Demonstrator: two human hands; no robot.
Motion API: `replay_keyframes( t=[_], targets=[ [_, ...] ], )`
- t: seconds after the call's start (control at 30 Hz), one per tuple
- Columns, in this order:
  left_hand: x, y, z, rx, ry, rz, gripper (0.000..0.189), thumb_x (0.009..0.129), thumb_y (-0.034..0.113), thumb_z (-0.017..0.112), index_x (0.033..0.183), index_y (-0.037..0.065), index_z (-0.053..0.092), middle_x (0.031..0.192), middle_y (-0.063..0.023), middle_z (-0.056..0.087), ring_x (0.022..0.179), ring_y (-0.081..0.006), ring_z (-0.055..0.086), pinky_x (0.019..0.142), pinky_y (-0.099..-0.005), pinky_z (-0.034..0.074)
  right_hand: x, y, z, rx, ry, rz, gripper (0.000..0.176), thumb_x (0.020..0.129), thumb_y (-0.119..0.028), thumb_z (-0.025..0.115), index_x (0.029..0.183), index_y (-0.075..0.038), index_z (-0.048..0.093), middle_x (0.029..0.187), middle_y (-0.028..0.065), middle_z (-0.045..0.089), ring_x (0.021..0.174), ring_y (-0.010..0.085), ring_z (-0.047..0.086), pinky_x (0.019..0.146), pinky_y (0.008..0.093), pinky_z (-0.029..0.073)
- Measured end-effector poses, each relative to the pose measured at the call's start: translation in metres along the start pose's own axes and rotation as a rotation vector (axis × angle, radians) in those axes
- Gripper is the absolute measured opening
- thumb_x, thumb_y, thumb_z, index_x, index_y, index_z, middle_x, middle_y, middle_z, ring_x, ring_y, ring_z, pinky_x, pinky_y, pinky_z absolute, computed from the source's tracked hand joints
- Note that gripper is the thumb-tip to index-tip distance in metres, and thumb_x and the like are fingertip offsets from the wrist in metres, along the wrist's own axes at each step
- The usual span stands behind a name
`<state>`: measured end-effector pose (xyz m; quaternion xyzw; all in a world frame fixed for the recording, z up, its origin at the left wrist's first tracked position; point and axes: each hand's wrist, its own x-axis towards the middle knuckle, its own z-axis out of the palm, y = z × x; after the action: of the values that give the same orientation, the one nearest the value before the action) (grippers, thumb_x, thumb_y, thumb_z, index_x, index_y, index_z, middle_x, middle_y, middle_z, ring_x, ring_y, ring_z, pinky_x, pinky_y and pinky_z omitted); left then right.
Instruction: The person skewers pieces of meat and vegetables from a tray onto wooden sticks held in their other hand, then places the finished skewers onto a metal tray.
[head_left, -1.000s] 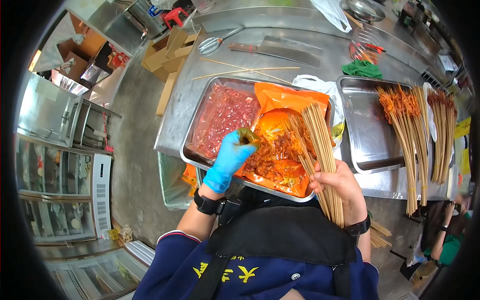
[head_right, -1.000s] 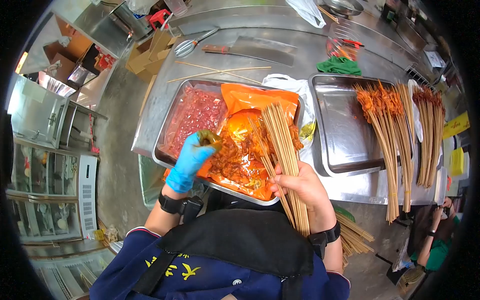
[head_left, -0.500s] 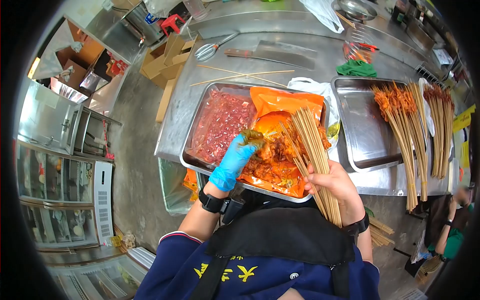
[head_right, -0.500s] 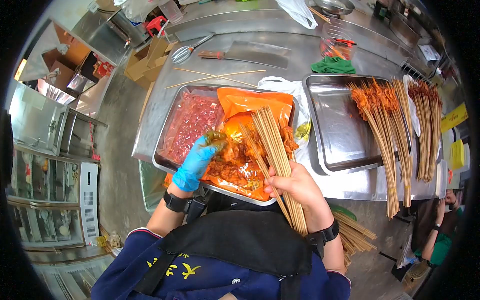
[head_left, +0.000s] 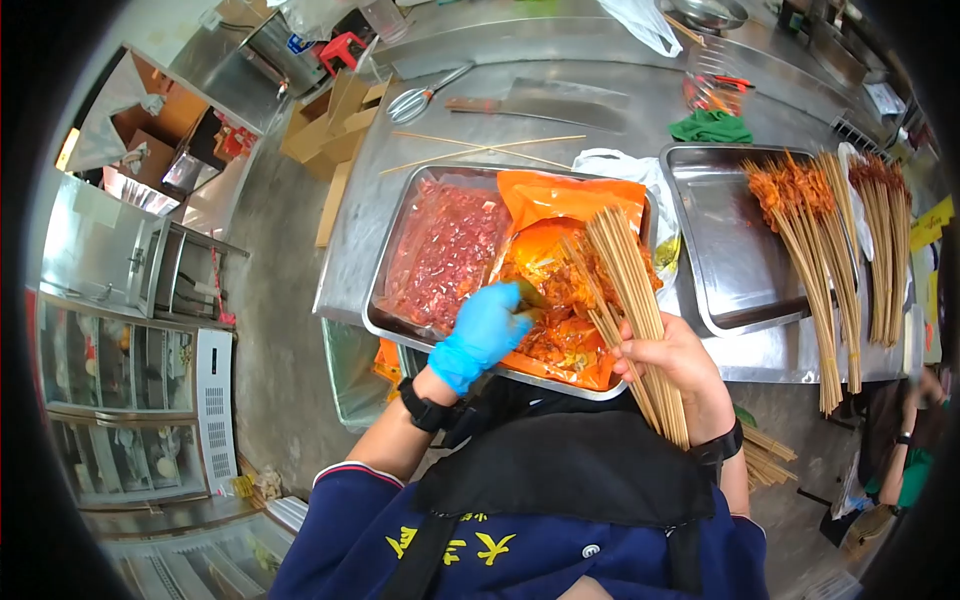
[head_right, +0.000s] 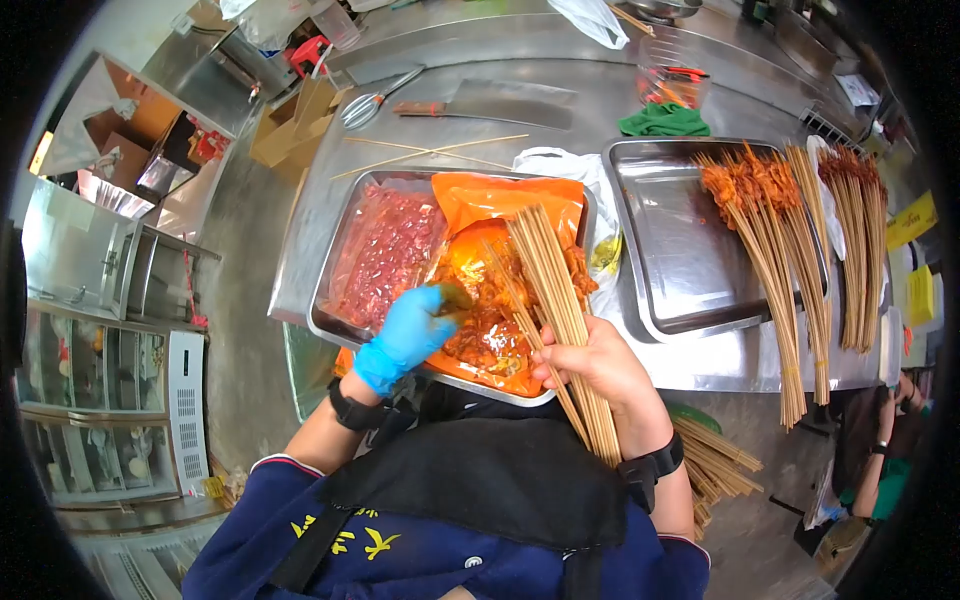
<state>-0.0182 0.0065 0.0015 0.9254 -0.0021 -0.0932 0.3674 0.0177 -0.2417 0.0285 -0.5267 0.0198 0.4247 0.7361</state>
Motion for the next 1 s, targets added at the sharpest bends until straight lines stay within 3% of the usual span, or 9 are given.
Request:
replay_keyframes(
  t=[0.13,0.3,0.4,0.47,0.5,0.6,0.77,0.87,1.0],
  targets=[
    [0.009,0.006,0.027,0.272,0.193,0.179,0.025,0.069,0.015,0.065,0.092,0.005,0.059,0.08,-0.0157,0.058,0.076,-0.0343,0.056,0.067,-0.0382,0.047,0.001,0.001,-0.002,0.008,-0.01,-0.004,0.017,0.072,0.0,0.061,0.085,-0.001,0.051,0.071,0.0075,0.059,0.06,0.0126,0.06,0.051,0.0216,0.048],
    [0.013,0.003,0.035,0.454,0.167,0.131,0.023,0.066,0.019,0.067,0.084,0.006,0.058,0.075,-0.016,0.057,0.072,-0.0364,0.055,0.061,-0.042,0.045,0.001,0.002,-0.005,0.013,-0.035,-0.018,0.017,0.072,0.0,0.061,0.086,-0.002,0.051,0.071,0.0073,0.059,0.06,0.0123,0.06,0.051,0.0215,0.049],
    [0.012,-0.006,0.019,0.416,0.215,0.05,0.019,0.067,0.013,0.065,0.081,0.004,0.057,0.071,-0.0164,0.057,0.066,-0.0326,0.056,0.058,-0.0391,0.045,0.001,0.0,-0.005,0.016,-0.033,-0.011,0.016,0.073,-0.001,0.061,0.086,-0.001,0.051,0.073,0.0081,0.059,0.061,0.0129,0.061,0.052,0.0219,0.049],
    [0.009,-0.022,0.011,0.044,0.217,-0.11,0.013,0.067,0.006,0.061,0.078,0.002,0.056,0.067,-0.0145,0.056,0.061,-0.0236,0.056,0.056,-0.0334,0.044,0.002,0.003,-0.006,0.008,-0.055,-0.002,0.016,0.074,-0.002,0.06,0.087,-0.001,0.051,0.074,0.0089,0.059,0.062,0.0139,0.061,0.053,0.0223,0.05],
    [0.007,-0.021,0.006,0.064,0.254,-0.088,0.011,0.068,0.002,0.059,0.078,0.0,0.055,0.067,-0.0108,0.057,0.062,-0.015,0.054,0.057,-0.0284,0.044,0.003,0.003,-0.006,0.011,-0.061,0.002,0.016,0.074,-0.002,0.06,0.087,-0.001,0.051,0.074,0.0089,0.059,0.062,0.0139,0.061,0.053,0.0223,0.05],
    [0.007,-0.035,0.002,-0.062,0.288,-0.137,0.012,0.069,0.0,0.057,0.081,0.0,0.056,0.068,-0.0088,0.058,0.064,-0.0142,0.055,0.059,-0.0279,0.045,0.003,0.002,-0.005,-0.024,-0.04,0.01,0.016,0.075,-0.002,0.06,0.087,-0.001,0.05,0.075,0.0095,0.059,0.063,0.0151,0.062,0.054,0.0231,0.051],
    [-0.001,-0.028,-0.004,0.027,0.387,-0.066,0.014,0.07,0.002,0.057,0.085,0.001,0.058,0.071,-0.0099,0.059,0.066,-0.0168,0.057,0.061,-0.0285,0.046,0.003,0.004,-0.006,-0.006,-0.054,-0.01,0.016,0.075,-0.003,0.06,0.087,-0.001,0.05,0.076,0.0106,0.06,0.065,0.0164,0.063,0.055,0.024,0.051],
    [-0.003,-0.002,0.006,0.058,0.175,-0.032,0.017,0.071,0.014,0.063,0.083,0.003,0.059,0.075,-0.0132,0.06,0.069,-0.0252,0.059,0.062,-0.0326,0.046,0.004,0.004,-0.007,-0.023,-0.043,0.012,0.016,0.075,-0.003,0.06,0.088,-0.001,0.05,0.077,0.0108,0.06,0.066,0.0164,0.063,0.055,0.0238,0.051],
    [0.0,0.0,0.023,0.353,0.209,0.118,0.021,0.069,0.018,0.065,0.084,0.005,0.06,0.075,-0.0146,0.059,0.07,-0.0323,0.057,0.06,-0.0389,0.046,0.003,0.004,-0.007,0.004,-0.058,0.0,0.016,0.075,-0.003,0.06,0.088,-0.001,0.05,0.078,0.0108,0.06,0.066,0.016,0.063,0.054,0.0232,0.051]
  ],
)
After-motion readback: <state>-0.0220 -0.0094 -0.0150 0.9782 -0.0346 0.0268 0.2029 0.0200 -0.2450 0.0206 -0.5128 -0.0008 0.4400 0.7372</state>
